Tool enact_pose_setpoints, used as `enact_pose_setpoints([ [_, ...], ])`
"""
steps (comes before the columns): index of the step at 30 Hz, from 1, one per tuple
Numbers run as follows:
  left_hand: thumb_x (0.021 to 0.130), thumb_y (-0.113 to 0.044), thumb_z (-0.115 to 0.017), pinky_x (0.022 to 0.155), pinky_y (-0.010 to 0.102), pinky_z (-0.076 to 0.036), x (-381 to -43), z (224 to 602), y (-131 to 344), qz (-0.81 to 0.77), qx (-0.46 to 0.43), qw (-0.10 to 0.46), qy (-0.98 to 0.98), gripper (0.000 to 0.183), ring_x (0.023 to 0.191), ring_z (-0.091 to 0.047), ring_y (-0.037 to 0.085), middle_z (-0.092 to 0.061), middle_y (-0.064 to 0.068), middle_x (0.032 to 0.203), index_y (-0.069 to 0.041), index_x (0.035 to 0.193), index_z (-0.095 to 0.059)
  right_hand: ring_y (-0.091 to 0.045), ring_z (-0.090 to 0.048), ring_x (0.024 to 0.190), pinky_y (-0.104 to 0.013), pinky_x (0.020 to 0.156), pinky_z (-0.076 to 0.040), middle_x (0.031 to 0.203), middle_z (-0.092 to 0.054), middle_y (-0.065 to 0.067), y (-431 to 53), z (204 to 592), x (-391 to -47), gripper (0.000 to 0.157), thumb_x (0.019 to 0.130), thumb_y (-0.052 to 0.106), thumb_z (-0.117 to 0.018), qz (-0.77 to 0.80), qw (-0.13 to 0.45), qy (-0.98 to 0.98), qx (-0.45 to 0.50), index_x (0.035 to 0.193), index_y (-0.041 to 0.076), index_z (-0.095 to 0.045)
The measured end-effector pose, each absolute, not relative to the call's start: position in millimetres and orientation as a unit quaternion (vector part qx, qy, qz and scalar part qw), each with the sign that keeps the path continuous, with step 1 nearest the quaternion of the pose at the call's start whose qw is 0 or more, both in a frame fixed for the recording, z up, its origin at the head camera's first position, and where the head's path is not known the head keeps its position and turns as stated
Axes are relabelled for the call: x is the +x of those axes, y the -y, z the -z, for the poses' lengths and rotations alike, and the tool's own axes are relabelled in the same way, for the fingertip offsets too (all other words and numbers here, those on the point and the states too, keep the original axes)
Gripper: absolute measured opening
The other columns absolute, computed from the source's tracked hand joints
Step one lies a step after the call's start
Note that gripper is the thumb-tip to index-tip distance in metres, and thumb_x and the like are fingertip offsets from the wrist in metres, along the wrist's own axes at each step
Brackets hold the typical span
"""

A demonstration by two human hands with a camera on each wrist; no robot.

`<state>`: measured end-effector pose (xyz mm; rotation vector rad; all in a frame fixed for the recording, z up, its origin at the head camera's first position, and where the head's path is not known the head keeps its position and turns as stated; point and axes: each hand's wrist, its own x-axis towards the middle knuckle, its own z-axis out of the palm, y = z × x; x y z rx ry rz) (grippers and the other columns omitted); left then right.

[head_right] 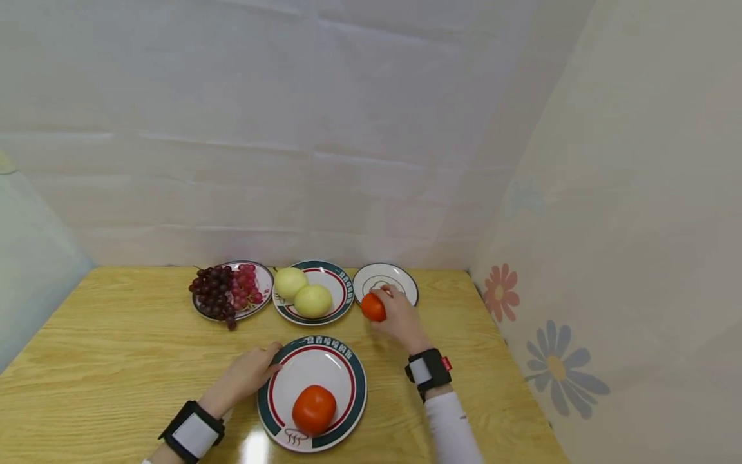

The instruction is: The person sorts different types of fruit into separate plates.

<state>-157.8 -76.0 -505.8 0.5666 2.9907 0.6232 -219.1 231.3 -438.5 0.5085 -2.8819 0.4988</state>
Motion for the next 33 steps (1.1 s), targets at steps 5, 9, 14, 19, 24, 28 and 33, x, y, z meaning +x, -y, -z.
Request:
enact_pose_setpoints([
  [5, 0.084, -0.016, -0.067, 0.050, 0.034, -0.046, -158, 504, 76, -0.201, 0.186, 0.016, -0.962, 0.026, 0.062, -0.059, 0.020, -0.065, 0.010, 0.073, -0.003, 0.105, -0.058, -0.035, -0.056, 0.102, -0.051, 0.086, -0.050, 0.122, -0.052, -0.019, -242, 443, -251, 0.063, 0.067, 0.016, -0.082, -0.168, 0.108, 0.970, 0.135, 0.124, 0.008, -0.056],
  [9, 0.084, -0.015, -0.067, 0.052, 0.035, -0.047, -157, 500, 75, -0.200, 0.191, 0.009, -0.961, 0.026, 0.064, -0.061, 0.022, -0.065, 0.011, 0.074, -0.002, 0.105, -0.059, -0.035, -0.056, 0.101, -0.052, 0.086, -0.050, 0.124, -0.051, -0.021, -247, 454, -261, 0.061, 0.072, 0.021, -0.080, -0.159, 0.087, 0.979, 0.090, 0.126, 0.006, -0.055],
  [14, 0.084, -0.016, -0.067, 0.053, 0.036, -0.048, -155, 498, 75, -0.204, 0.188, 0.014, -0.961, 0.027, 0.064, -0.061, 0.022, -0.066, 0.011, 0.075, -0.002, 0.106, -0.059, -0.037, -0.053, 0.106, -0.053, 0.090, -0.048, 0.127, -0.048, -0.022, -259, 476, -267, 0.061, 0.074, 0.022, -0.078, -0.169, 0.072, 0.982, 0.047, 0.127, 0.005, -0.053],
  [19, 0.084, -0.016, -0.068, 0.053, 0.036, -0.048, -155, 498, 74, -0.208, 0.190, 0.016, -0.959, 0.026, 0.064, -0.061, 0.022, -0.065, 0.011, 0.074, -0.003, 0.105, -0.058, -0.039, -0.049, 0.113, -0.055, 0.095, -0.044, 0.132, -0.042, -0.023, -267, 488, -267, 0.065, 0.075, 0.022, -0.078, -0.188, 0.051, 0.981, 0.025, 0.131, 0.007, -0.048],
  [24, 0.084, -0.015, -0.068, 0.053, 0.036, -0.048, -154, 497, 75, -0.211, 0.187, 0.014, -0.959, 0.025, 0.064, -0.061, 0.022, -0.065, 0.012, 0.074, -0.002, 0.104, -0.058, -0.038, -0.045, 0.117, -0.055, 0.096, -0.043, 0.139, -0.034, -0.021, -267, 486, -267, 0.070, 0.077, 0.027, -0.076, -0.190, 0.030, 0.980, 0.039, 0.136, 0.008, -0.042],
  [28, 0.084, -0.016, -0.067, 0.053, 0.036, -0.048, -155, 498, 75, -0.208, 0.183, 0.019, -0.961, 0.026, 0.064, -0.060, 0.022, -0.065, 0.011, 0.075, -0.003, 0.105, -0.058, -0.038, -0.045, 0.118, -0.054, 0.096, -0.044, 0.141, -0.033, -0.020, -261, 477, -264, 0.071, 0.077, 0.026, -0.076, -0.185, 0.040, 0.980, 0.064, 0.136, 0.007, -0.042],
  [33, 0.084, -0.017, -0.067, 0.054, 0.037, -0.048, -155, 500, 76, -0.207, 0.181, 0.024, -0.961, 0.028, 0.065, -0.061, 0.022, -0.066, 0.012, 0.076, -0.003, 0.106, -0.058, -0.039, -0.044, 0.120, -0.054, 0.095, -0.044, 0.139, -0.040, -0.020, -246, 462, -253, 0.067, 0.076, 0.027, -0.076, -0.139, 0.070, 0.982, 0.104, 0.133, 0.007, -0.047],
])
